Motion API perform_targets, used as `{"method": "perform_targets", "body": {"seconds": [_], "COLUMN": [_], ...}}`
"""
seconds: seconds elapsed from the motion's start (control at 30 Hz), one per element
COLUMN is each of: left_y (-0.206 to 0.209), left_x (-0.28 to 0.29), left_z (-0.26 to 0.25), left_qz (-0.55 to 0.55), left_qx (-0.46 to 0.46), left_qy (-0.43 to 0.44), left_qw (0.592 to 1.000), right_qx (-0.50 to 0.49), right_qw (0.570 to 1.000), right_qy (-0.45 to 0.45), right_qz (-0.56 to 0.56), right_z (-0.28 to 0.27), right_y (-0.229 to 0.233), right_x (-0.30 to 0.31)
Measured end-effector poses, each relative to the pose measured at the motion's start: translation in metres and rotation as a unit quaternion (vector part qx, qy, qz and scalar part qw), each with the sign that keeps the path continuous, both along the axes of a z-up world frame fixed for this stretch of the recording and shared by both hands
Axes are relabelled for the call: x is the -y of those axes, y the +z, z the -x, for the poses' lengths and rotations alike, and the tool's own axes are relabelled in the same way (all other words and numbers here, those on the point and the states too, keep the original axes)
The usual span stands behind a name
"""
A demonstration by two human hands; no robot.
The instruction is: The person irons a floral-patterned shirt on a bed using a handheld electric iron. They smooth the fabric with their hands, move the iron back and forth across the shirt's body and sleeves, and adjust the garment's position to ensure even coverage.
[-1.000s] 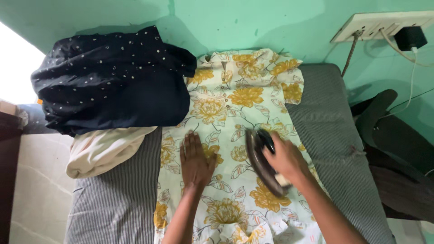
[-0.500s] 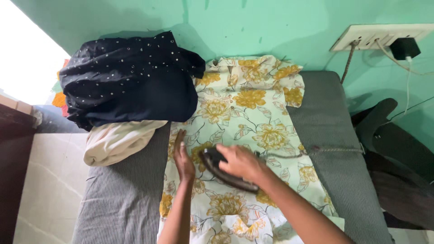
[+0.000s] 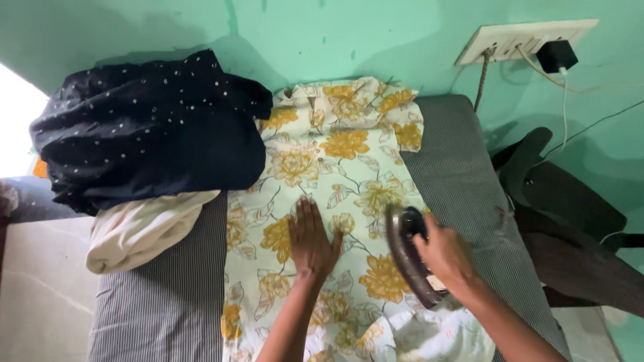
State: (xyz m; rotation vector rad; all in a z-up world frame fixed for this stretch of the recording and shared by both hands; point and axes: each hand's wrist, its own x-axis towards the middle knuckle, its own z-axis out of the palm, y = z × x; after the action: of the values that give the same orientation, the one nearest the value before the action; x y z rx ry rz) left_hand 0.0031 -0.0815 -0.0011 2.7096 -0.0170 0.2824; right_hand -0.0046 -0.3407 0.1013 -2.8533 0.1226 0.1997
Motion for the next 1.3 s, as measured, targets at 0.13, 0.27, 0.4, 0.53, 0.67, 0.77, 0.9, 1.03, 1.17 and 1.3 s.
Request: {"method": "perform_targets", "body": {"seconds": [0.13,0.27,0.4,0.53,0.67,0.77,0.9,1.03,1.17,1.3], "left_y": [0.007,0.010,0.015,0.013,-0.007,-0.024,-0.001,0.021,0.017,0.017], "left_x": [-0.005,-0.003,-0.003,-0.004,-0.008,-0.036,-0.108,-0.133,-0.148,-0.160], "left_z": [0.003,0.001,0.001,0.000,-0.001,-0.012,0.010,0.015,-0.002,-0.049], "left_qz": [-0.008,0.002,0.006,0.011,0.046,0.199,0.121,0.080,0.127,0.156], "left_qx": [0.011,-0.003,-0.001,-0.020,-0.037,0.009,-0.014,-0.122,-0.156,-0.012], "left_qy": [-0.005,-0.006,-0.008,-0.008,-0.016,0.010,0.288,0.275,0.260,0.251], "left_qw": [1.000,1.000,1.000,1.000,0.998,0.980,0.950,0.950,0.945,0.955], "right_qx": [0.010,0.034,0.062,0.072,0.045,0.236,0.248,0.151,-0.088,0.010], "right_qw": [0.998,0.992,0.989,0.985,0.984,0.956,0.953,0.987,0.989,0.929], "right_qy": [-0.060,-0.102,-0.118,-0.148,-0.166,-0.006,0.171,0.062,-0.053,-0.063], "right_qz": [0.030,0.060,0.061,0.055,0.050,0.172,0.035,-0.007,-0.107,-0.364], "right_z": [-0.020,-0.065,-0.117,-0.162,-0.186,-0.172,-0.109,-0.096,-0.120,-0.162], "right_y": [-0.011,-0.015,-0.018,-0.016,-0.009,-0.007,-0.056,-0.091,-0.083,-0.060], "right_x": [0.030,0.060,0.085,0.102,0.112,0.108,0.034,-0.006,0.005,0.032]}}
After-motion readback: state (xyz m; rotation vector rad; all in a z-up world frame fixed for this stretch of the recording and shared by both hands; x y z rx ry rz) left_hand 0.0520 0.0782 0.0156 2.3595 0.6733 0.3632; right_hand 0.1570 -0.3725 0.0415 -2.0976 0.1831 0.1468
